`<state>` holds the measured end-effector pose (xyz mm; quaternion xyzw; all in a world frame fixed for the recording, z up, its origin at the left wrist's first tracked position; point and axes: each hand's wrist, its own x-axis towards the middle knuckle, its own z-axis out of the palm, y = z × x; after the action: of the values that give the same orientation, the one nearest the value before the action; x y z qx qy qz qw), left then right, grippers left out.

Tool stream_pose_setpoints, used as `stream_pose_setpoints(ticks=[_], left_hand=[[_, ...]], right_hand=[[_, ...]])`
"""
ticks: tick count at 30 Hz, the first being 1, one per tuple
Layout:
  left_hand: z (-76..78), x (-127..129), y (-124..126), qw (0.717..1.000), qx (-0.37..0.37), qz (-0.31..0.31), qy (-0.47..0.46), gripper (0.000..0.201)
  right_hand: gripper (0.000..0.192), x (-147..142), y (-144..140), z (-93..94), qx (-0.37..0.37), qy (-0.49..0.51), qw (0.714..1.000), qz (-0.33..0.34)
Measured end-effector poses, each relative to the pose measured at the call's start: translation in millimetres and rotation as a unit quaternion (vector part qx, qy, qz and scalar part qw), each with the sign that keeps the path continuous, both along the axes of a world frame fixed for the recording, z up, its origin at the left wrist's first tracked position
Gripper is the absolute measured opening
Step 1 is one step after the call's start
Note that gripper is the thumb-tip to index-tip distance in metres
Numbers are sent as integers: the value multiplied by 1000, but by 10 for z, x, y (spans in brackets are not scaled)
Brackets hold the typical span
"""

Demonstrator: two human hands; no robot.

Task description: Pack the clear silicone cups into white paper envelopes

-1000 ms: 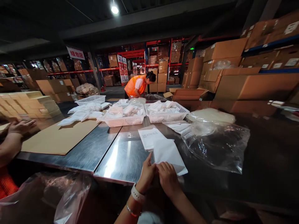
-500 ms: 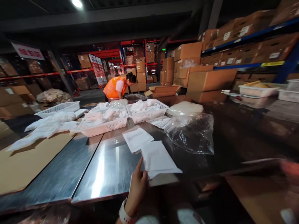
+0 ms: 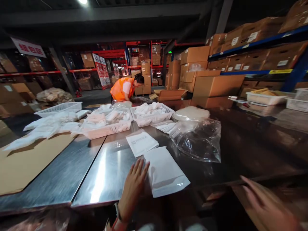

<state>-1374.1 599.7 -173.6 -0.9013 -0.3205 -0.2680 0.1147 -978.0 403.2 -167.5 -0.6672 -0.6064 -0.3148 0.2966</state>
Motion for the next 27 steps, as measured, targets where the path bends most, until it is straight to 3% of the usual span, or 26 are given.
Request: stream_pose_setpoints(ticks=[2,4,6,8,11,16,23,27], left_hand=[[57,118,86,995,26,-76,63,68],[72,223,123,983,25,-147,106,59],[53,277,120,975,16,-184,121,49],[15,274,94,975,-3,-189,115,42],[-36,203,43,976,-50,-190,97,41],[-42,114,-48,971,-120,-199,50,45],[-49,77,-85,968,-77,-239,24,40],[-45,38,-94,963,-88,-254,-6,37]], right_hand=[[42,-131,399,-14,-31,-97,988,116],[45,-343,886,13,-37,-197,953,228],[41,-572,1291,66,-49,-264,909,320],[35,-744,1515,104,-72,-298,868,390],[32,-831,1562,70,-82,-288,842,448],[28,-837,1423,-65,-49,-226,857,460],[21,-992,1307,160,-30,-156,866,474],[17,-946,1316,150,-28,-94,863,495]])
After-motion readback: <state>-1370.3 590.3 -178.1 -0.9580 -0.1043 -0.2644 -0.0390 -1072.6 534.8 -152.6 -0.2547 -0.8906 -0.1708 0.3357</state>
